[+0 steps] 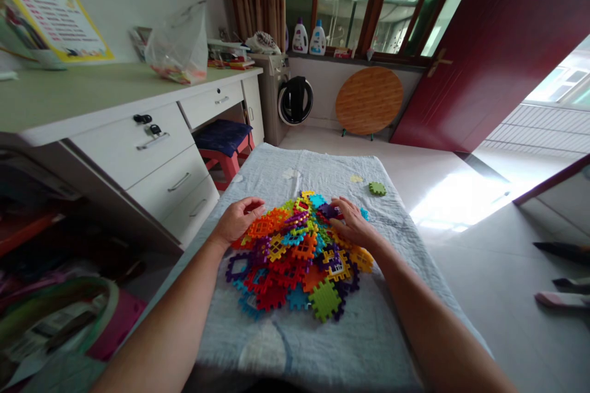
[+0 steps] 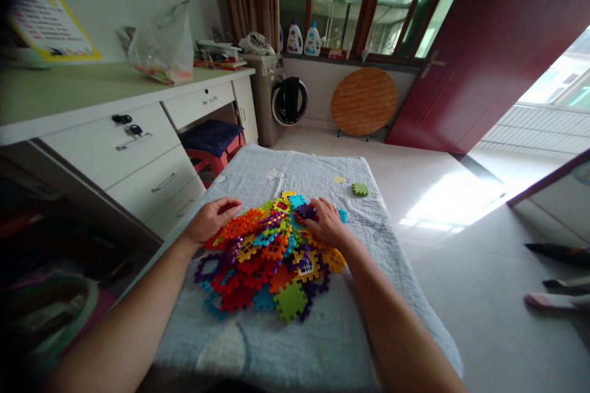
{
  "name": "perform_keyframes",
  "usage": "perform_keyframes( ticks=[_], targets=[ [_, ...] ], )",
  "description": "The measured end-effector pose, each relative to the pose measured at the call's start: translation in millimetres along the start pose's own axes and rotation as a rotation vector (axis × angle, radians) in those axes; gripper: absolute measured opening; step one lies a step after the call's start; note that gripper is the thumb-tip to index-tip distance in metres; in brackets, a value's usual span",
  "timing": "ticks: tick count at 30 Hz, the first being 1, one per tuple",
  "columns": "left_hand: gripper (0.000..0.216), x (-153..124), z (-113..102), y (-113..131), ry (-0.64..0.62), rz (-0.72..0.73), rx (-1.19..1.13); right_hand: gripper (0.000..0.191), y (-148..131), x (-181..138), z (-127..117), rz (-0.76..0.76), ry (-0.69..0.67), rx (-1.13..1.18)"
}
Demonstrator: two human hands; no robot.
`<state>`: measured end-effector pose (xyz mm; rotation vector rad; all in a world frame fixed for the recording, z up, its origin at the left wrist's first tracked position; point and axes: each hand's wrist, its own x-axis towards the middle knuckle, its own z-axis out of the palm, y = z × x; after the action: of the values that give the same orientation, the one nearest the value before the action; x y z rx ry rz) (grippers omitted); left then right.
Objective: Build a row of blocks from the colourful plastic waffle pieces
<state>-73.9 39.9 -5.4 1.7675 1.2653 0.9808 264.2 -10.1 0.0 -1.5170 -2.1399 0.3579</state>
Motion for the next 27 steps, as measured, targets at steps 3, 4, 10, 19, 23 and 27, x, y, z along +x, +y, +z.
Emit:
perform_keyframes(
  ticks=[3, 4, 10, 19, 23, 27],
  targets=[
    [0.040, -0.7, 1.8, 0.3, -0.020, -0.011, -0.002, 0.041, -5.3, 3.5, 6.0, 0.030, 0.007, -0.001],
    [0.041, -1.0, 3.4, 0.9, -0.034, -0.019, 0.004, 0.039, -6.7, 4.8, 7.8, 0.017, 0.012, -0.005],
    [0.042, -2.3, 11.6, 4.8, -0.084, -0.032, 0.068, 0.046, -3.8, 5.9, 8.8, -0.057, 0.138, 0.041],
    [0.042, -2.9, 10.4, 9.2, -0.068, -0.019, 0.059, 0.062, 7.6, -5.8, -21.6, 0.043, 0.053, 0.265],
    [0.042, -3.1, 10.6, 10.4, -0.056, -0.024, 0.057, 0.061, 2.7, -7.6, -26.0, 0.015, -0.015, 0.237],
    [0.040, -3.2, 11.2, 10.4, -0.056, -0.010, 0.091, 0.053, -2.8, -7.4, -27.5, -0.048, -0.001, 0.079]
  ],
)
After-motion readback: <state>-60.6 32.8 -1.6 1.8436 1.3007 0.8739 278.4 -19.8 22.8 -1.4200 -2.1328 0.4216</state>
